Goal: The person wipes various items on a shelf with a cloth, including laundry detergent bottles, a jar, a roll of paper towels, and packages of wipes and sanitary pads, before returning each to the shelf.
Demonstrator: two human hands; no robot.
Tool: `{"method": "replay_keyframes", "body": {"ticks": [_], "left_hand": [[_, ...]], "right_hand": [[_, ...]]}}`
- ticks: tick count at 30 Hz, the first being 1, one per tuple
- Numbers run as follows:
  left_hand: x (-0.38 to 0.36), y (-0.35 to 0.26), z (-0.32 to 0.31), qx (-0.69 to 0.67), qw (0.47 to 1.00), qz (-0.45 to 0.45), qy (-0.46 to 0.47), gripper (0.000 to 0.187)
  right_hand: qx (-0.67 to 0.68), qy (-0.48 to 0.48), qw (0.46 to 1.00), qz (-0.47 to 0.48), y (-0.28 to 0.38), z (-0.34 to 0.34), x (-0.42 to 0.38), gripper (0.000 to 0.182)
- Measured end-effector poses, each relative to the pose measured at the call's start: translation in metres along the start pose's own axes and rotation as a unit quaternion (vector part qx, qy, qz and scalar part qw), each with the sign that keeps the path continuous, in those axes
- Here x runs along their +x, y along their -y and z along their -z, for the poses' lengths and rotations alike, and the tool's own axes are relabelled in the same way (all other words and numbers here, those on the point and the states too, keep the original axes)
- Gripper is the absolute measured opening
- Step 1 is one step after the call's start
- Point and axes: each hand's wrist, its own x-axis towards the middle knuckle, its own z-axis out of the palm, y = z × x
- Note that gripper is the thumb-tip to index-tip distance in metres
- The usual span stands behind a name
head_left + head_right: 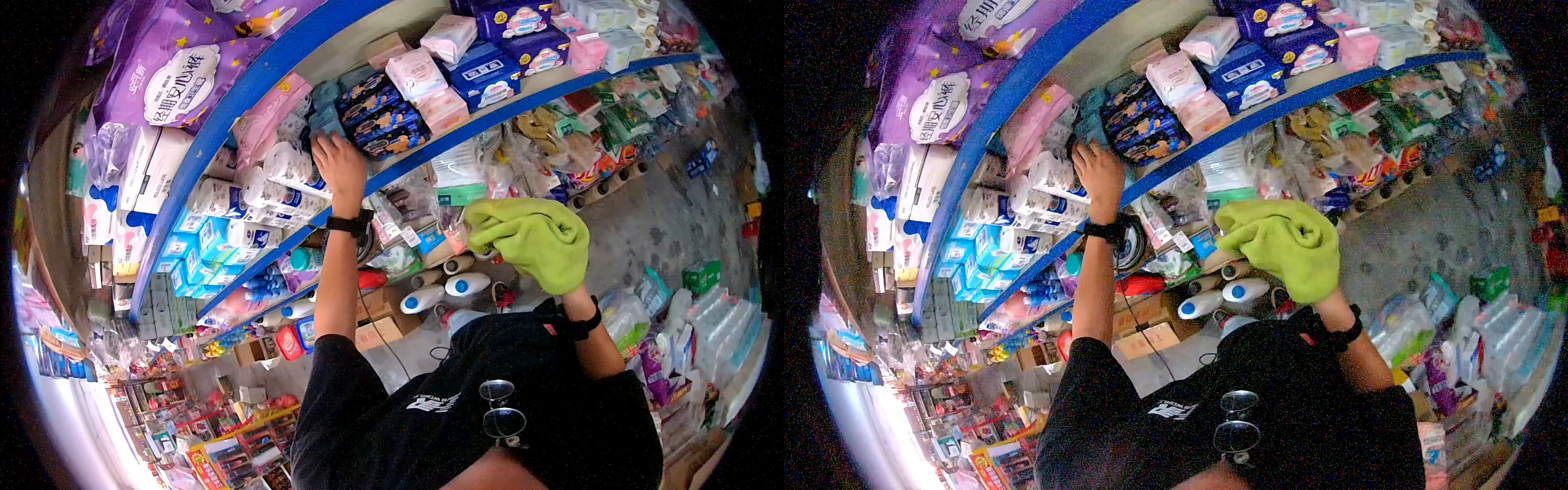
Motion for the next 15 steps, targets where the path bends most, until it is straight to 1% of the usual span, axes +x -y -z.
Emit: {"method": "replay_keyframes", "body": {"ticks": [1,3,4,5,6,7,8,9,11,12,15], "left_hand": [[0.003,-0.003,0.006,0.000,1.000,0.000,0.000,0.041],[0.011,-0.010,0.016,-0.122,0.986,-0.100,0.054,0.046],[0.011,-0.010,0.015,-0.123,0.986,-0.098,0.051,0.051],[0.009,-0.010,0.012,-0.123,0.986,-0.098,0.055,0.051],[0.009,-0.011,0.009,-0.129,0.982,-0.118,0.069,0.053],[0.014,-0.012,0.007,-0.135,0.978,-0.139,0.083,0.054],[0.020,-0.013,0.005,-0.107,0.978,-0.126,0.125,0.058],[0.022,-0.014,0.006,-0.110,0.978,-0.126,0.124,0.058],[0.023,-0.017,0.011,-0.123,0.970,-0.111,0.178,0.062],[0.023,-0.018,0.014,-0.131,0.973,-0.111,0.156,0.062],[0.023,-0.017,0.017,-0.140,0.973,-0.124,0.132,0.058]], "right_hand": [[0.000,0.000,1.000,0.000,-0.005,0.003,-0.001,0.033],[0.013,-0.029,1.000,-0.004,-0.015,0.010,-0.002,0.034],[0.013,-0.029,1.000,-0.004,-0.021,0.012,-0.003,0.034],[-0.023,-0.033,0.999,0.016,-0.027,0.014,-0.007,0.035],[-0.059,-0.037,0.997,0.039,-0.031,0.016,-0.008,0.035],[-0.059,-0.037,0.997,0.039,-0.021,0.012,-0.007,0.035],[-0.060,-0.005,0.998,0.029,0.001,0.007,-0.004,0.036],[-0.058,0.028,0.998,0.020,0.017,0.002,-0.002,0.037],[-0.068,0.030,0.997,0.003,0.030,0.000,-0.003,0.038],[-0.076,0.035,0.996,-0.013,0.035,-0.001,-0.003,0.038],[-0.068,0.039,0.997,-0.010,0.040,-0.003,-0.002,0.038]]}}
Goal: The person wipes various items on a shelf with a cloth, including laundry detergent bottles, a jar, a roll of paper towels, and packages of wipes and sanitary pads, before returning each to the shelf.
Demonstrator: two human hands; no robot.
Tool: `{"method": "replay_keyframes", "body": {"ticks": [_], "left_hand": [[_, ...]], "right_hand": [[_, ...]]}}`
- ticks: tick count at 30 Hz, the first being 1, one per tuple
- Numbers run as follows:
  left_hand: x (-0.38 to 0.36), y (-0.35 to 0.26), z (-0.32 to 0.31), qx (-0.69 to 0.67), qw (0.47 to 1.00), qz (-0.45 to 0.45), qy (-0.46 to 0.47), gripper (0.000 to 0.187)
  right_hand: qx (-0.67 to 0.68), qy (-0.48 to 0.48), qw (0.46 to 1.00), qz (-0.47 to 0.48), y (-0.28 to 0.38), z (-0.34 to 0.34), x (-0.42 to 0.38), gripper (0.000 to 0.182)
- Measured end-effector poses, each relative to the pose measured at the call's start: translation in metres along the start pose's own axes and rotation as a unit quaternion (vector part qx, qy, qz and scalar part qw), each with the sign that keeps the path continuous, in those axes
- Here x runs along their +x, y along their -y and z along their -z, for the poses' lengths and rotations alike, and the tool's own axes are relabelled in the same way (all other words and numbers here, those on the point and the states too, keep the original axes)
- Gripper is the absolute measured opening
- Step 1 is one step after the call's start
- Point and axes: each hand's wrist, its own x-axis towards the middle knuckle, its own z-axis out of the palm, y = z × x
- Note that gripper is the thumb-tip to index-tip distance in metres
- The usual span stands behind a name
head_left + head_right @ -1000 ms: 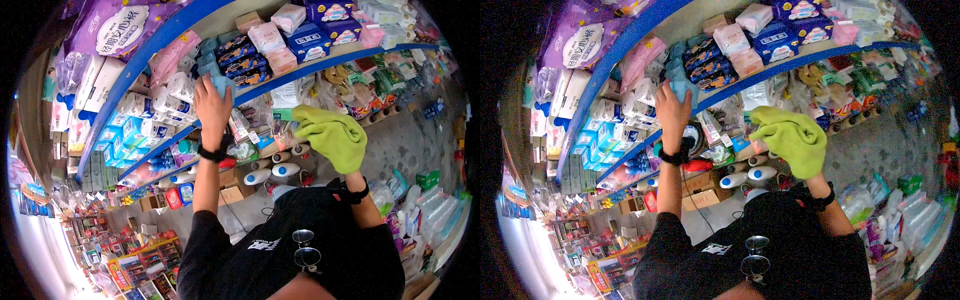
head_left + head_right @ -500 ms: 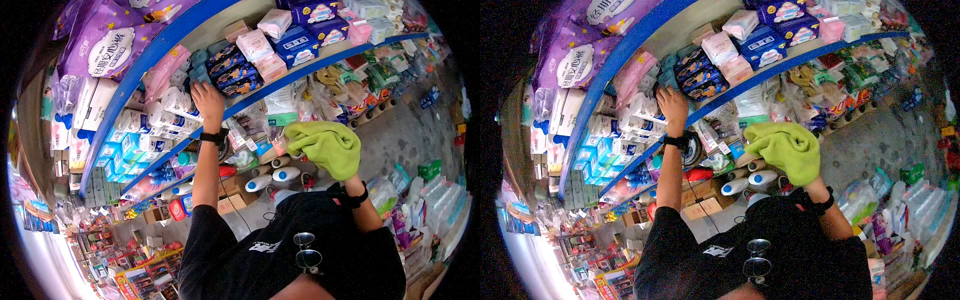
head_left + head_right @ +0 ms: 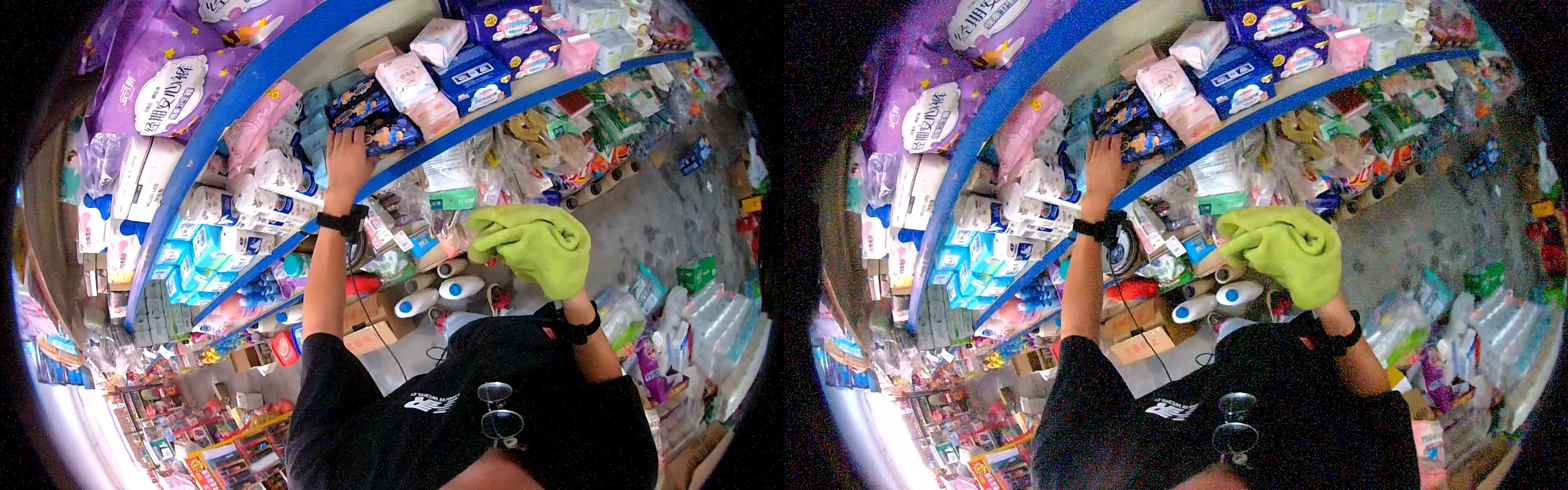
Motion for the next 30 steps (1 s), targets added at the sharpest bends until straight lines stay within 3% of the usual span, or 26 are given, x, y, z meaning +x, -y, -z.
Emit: {"method": "replay_keyframes", "body": {"ticks": [6,7,8,9,10,11,12,13,14,15,16,17,18,19,20,21,22,24,25,26,28,29,30], "left_hand": [[-0.017,-0.033,0.073,-0.025,0.993,0.061,-0.095,0.048],[-0.023,-0.044,0.087,-0.147,0.976,0.150,-0.061,0.046],[-0.029,-0.055,0.098,-0.265,0.935,0.235,-0.029,0.045],[-0.037,-0.069,0.102,-0.408,0.874,0.257,-0.062,0.043],[-0.036,-0.070,0.104,-0.412,0.868,0.272,-0.050,0.040],[-0.050,-0.110,0.121,-0.540,0.790,0.275,-0.091,0.039],[-0.057,-0.126,0.127,-0.551,0.783,0.284,-0.055,0.037],[-0.076,-0.157,0.122,-0.551,0.801,0.218,-0.084,0.039],[-0.076,-0.157,0.132,-0.549,0.793,0.263,-0.008,0.042],[-0.081,-0.173,0.139,-0.534,0.806,0.251,-0.045,0.039],[-0.089,-0.190,0.142,-0.521,0.816,0.238,-0.077,0.037],[-0.094,-0.186,0.140,-0.521,0.816,0.238,-0.077,0.037],[-0.100,-0.181,0.138,-0.506,0.835,0.205,-0.071,0.041],[-0.104,-0.182,0.136,-0.494,0.850,0.172,-0.063,0.044],[-0.103,-0.183,0.139,-0.483,0.857,0.168,-0.064,0.046],[-0.105,-0.180,0.139,-0.457,0.878,0.129,-0.058,0.047],[-0.109,-0.179,0.139,-0.432,0.896,0.092,-0.051,0.047],[-0.110,-0.180,0.140,-0.433,0.895,0.089,-0.052,0.048],[-0.116,-0.179,0.141,-0.427,0.900,0.084,-0.029,0.048],[-0.116,-0.179,0.141,-0.421,0.904,0.076,-0.012,0.049],[-0.121,-0.177,0.143,-0.426,0.902,0.070,0.003,0.050],[-0.122,-0.175,0.143,-0.432,0.900,0.059,0.007,0.050],[-0.123,-0.173,0.144,-0.438,0.898,0.047,0.013,0.050]], "right_hand": [[0.017,0.014,1.000,0.018,0.019,-0.012,0.004,0.037],[0.017,0.014,1.000,0.018,0.021,-0.016,0.004,0.037],[0.052,0.012,0.998,0.020,0.025,-0.022,0.007,0.044],[0.089,0.008,0.996,0.017,0.027,-0.027,0.007,0.050],[0.126,0.003,0.992,0.015,0.028,-0.029,0.007,0.057],[-0.079,0.001,0.991,0.106,0.016,-0.030,0.012,0.071],[-0.077,0.002,0.992,0.102,0.017,-0.041,0.015,0.071],[-0.180,-0.052,0.968,0.165,0.018,-0.060,0.017,0.070],[-0.283,-0.103,0.925,0.232,0.020,-0.068,0.021,0.069],[-0.004,0.041,0.986,0.159,-0.050,-0.054,0.018,0.060],[-0.287,0.028,0.896,0.337,-0.041,-0.050,0.029,0.047],[-0.133,0.067,0.964,0.222,-0.041,-0.050,0.031,0.048],[0.022,0.102,0.990,0.095,-0.040,-0.047,0.030,0.048],[0.015,0.098,0.991,0.091,-0.029,-0.041,0.025,0.048],[-0.158,0.049,0.969,0.186,-0.010,-0.040,0.023,0.048],[-0.327,-0.004,0.905,0.272,0.004,-0.039,0.022,0.048],[-0.331,-0.005,0.905,0.268,0.010,-0.041,0.020,0.048],[-0.257,-0.136,0.918,0.270,0.015,-0.049,0.022,0.057],[-0.222,-0.046,0.960,0.166,-0.076,0.000,0.018,0.047],[-0.161,-0.123,0.963,0.180,-0.020,-0.036,0.023,0.053],[0.083,-0.068,0.994,0.034,-0.014,-0.022,0.029,0.052],[0.017,-0.108,0.988,0.108,-0.010,-0.024,0.033,0.045],[0.101,-0.014,0.991,0.089,-0.025,-0.014,0.028,0.041]]}}
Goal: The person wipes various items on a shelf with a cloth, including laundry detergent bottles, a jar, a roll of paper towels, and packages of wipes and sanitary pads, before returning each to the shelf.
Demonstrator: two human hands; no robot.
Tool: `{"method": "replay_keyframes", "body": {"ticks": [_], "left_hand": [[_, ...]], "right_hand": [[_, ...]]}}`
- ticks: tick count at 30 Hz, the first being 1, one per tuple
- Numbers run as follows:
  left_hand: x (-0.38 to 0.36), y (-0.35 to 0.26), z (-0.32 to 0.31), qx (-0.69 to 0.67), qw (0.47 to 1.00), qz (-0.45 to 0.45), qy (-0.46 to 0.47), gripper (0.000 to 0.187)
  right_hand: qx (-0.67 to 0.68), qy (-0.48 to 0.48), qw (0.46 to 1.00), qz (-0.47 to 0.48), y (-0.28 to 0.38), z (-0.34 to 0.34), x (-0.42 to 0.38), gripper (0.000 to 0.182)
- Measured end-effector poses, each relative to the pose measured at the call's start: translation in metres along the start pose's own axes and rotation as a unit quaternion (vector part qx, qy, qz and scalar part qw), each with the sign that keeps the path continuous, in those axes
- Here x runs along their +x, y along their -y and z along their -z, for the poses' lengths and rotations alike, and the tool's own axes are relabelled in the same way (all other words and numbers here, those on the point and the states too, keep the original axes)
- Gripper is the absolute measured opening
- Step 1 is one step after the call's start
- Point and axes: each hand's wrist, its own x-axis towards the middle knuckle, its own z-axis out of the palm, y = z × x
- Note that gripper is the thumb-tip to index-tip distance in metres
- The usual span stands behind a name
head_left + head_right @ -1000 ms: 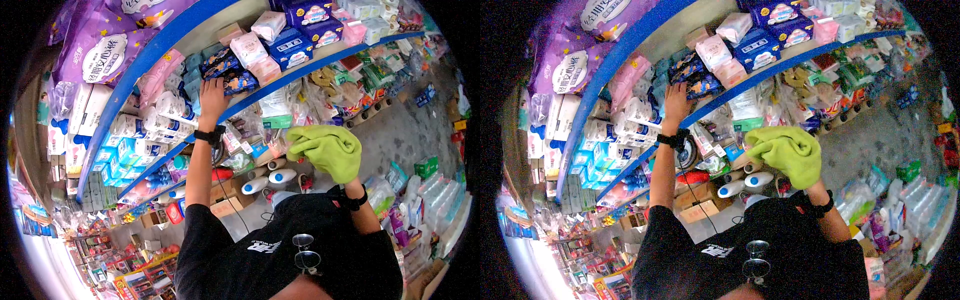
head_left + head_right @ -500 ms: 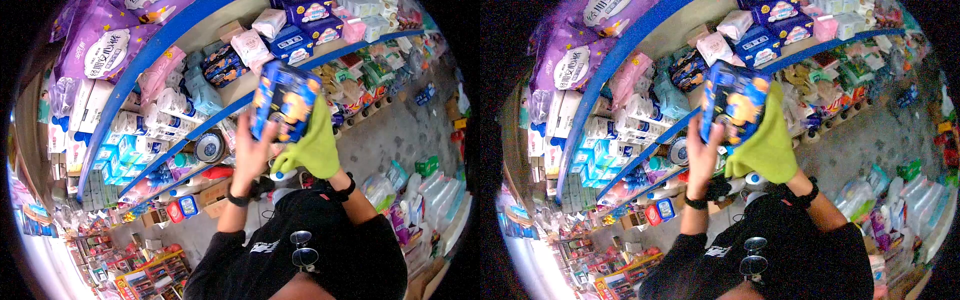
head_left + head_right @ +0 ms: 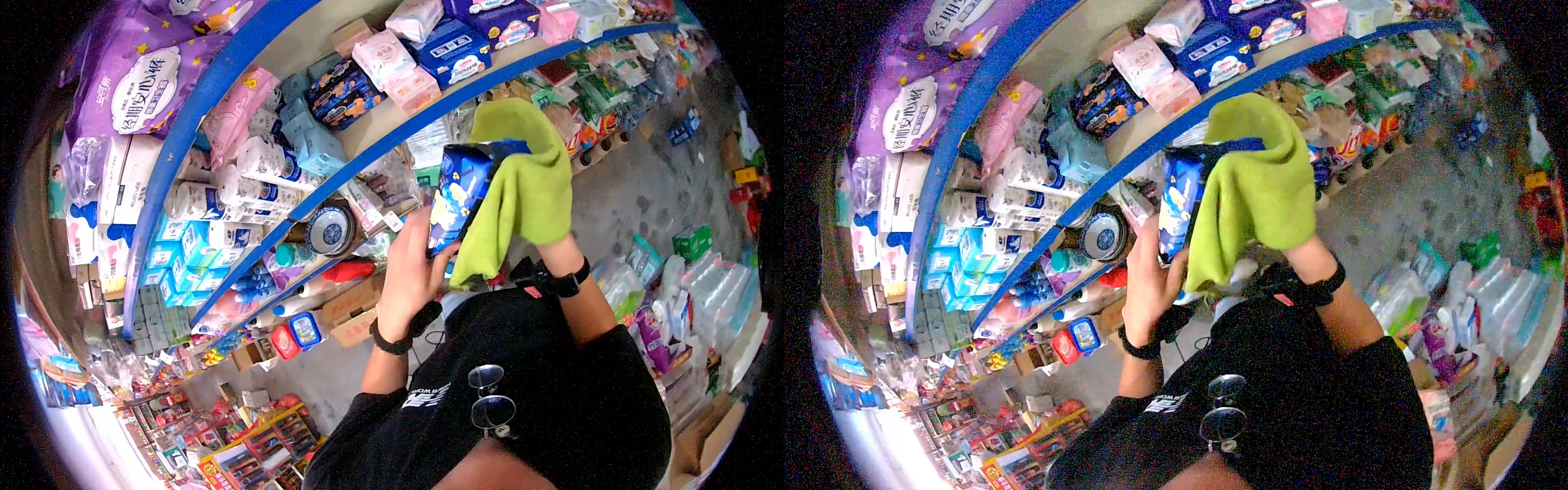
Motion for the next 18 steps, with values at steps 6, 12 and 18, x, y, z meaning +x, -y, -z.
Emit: {"method": "replay_keyframes", "body": {"ticks": [6,12,18], "left_hand": [[-0.009,0.016,0.000,-0.170,0.976,0.131,0.024,0.039],[0.003,0.010,-0.021,-0.298,0.942,0.124,-0.096,0.039],[0.004,0.017,-0.009,-0.152,0.985,0.018,-0.076,0.043]], "right_hand": [[-0.271,0.013,0.946,0.176,0.001,-0.004,-0.015,0.040],[-0.108,0.236,0.966,0.006,0.021,-0.018,-0.036,0.042],[0.184,0.133,0.952,-0.205,-0.075,0.003,-0.067,0.043]]}}
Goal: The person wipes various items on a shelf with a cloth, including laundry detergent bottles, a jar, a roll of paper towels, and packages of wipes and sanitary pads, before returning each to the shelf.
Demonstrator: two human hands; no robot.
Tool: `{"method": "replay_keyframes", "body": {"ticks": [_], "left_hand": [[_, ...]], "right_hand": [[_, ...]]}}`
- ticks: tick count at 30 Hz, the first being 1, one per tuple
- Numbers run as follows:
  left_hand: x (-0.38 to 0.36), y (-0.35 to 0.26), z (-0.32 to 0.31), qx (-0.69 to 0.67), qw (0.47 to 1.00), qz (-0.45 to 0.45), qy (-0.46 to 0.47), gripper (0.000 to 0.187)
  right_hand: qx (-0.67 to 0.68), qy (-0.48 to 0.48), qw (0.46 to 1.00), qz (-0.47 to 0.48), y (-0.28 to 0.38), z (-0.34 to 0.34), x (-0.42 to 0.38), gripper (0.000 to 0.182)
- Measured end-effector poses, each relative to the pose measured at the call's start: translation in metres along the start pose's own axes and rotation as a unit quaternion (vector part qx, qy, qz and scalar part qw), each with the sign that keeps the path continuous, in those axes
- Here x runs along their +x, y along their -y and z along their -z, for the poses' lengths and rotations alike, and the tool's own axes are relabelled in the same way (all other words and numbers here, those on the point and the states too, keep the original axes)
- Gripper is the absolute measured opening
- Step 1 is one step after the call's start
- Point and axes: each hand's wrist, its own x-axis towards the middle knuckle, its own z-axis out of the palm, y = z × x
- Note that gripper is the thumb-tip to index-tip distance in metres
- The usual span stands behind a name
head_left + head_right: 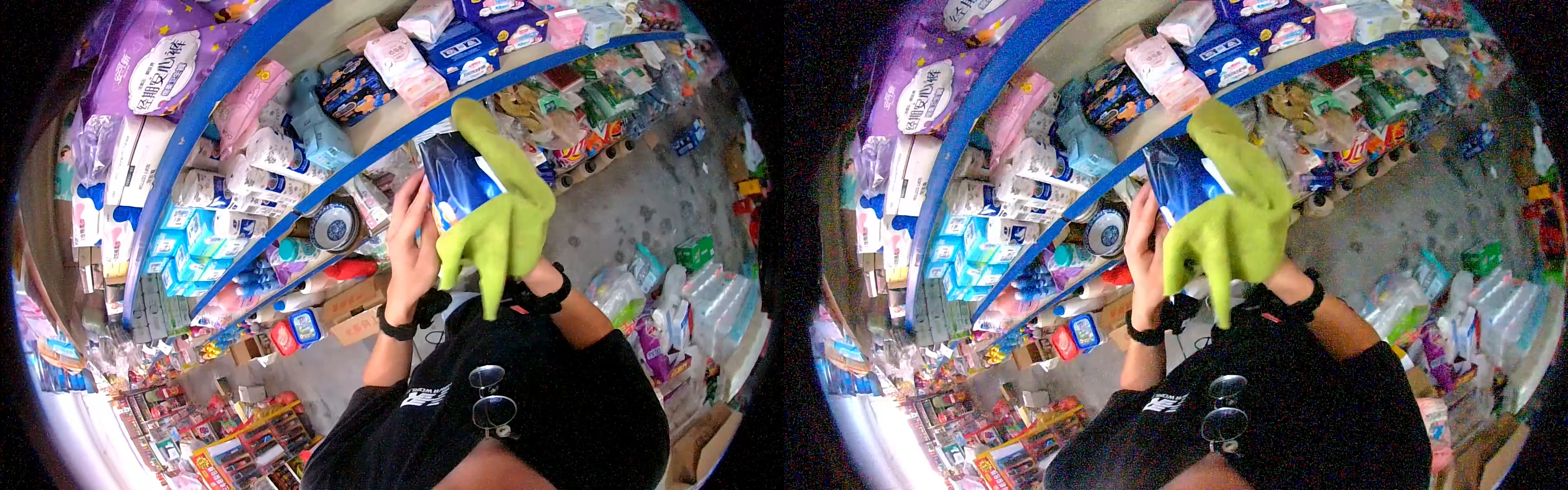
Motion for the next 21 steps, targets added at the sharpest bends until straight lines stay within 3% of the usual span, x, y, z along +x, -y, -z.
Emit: {"method": "replay_keyframes", "body": {"ticks": [1,2,4,5,7,8,10,12,13,14,16,17,18,20,21], "left_hand": [[-0.001,0.002,0.002,-0.130,0.991,-0.005,0.023,0.047],[-0.006,0.007,0.004,-0.111,0.989,0.078,0.058,0.064],[-0.012,0.012,-0.002,-0.207,0.967,0.102,0.105,0.088],[-0.022,0.009,-0.002,-0.245,0.954,0.142,0.101,0.104],[-0.021,0.009,-0.004,-0.306,0.936,0.169,0.050,0.096],[-0.020,0.007,-0.002,-0.341,0.921,0.189,0.029,0.092],[-0.016,0.002,-0.003,-0.505,0.858,0.095,0.011,0.069],[-0.010,-0.008,0.000,-0.520,0.843,0.119,-0.071,0.070],[-0.006,-0.013,0.003,-0.502,0.852,0.128,-0.080,0.074],[-0.001,0.000,0.006,-0.761,0.649,0.011,-0.013,0.072],[0.004,-0.006,0.013,-0.728,0.674,0.043,-0.117,0.068],[0.009,-0.014,0.018,-0.657,0.725,0.085,-0.187,0.064],[0.011,-0.012,0.023,-0.630,0.736,0.113,-0.221,0.064],[0.013,-0.003,0.026,-0.653,0.721,0.097,-0.209,0.060],[0.011,-0.001,0.023,-0.648,0.732,0.088,-0.189,0.061]], "right_hand": [[0.268,0.089,0.959,-0.008,0.042,-0.049,0.013,0.042],[0.068,0.042,0.994,0.074,0.033,-0.041,0.009,0.045],[-0.118,0.040,0.990,0.060,0.062,-0.056,-0.001,0.051],[-0.119,0.043,0.990,0.058,0.071,-0.060,-0.002,0.051],[-0.324,0.154,0.914,0.191,0.081,-0.063,-0.002,0.056],[-0.324,0.158,0.913,0.189,0.080,-0.057,-0.004,0.056],[-0.445,0.127,0.885,0.061,0.074,-0.045,-0.010,0.058],[-0.462,0.096,0.879,0.076,0.068,-0.055,-0.003,0.053],[-0.503,0.129,0.841,0.153,0.059,-0.053,0.010,0.054],[-0.540,0.163,0.794,0.228,0.054,-0.053,0.017,0.054],[-0.534,0.180,0.792,0.236,0.054,-0.059,0.019,0.052],[-0.527,0.196,0.790,0.243,0.056,-0.066,0.020,0.050],[-0.525,0.199,0.791,0.244,0.059,-0.075,0.021,0.050],[-0.637,0.137,0.680,0.336,0.066,-0.093,0.021,0.050],[-0.662,0.119,0.651,0.353,0.065,-0.097,0.019,0.050]]}}
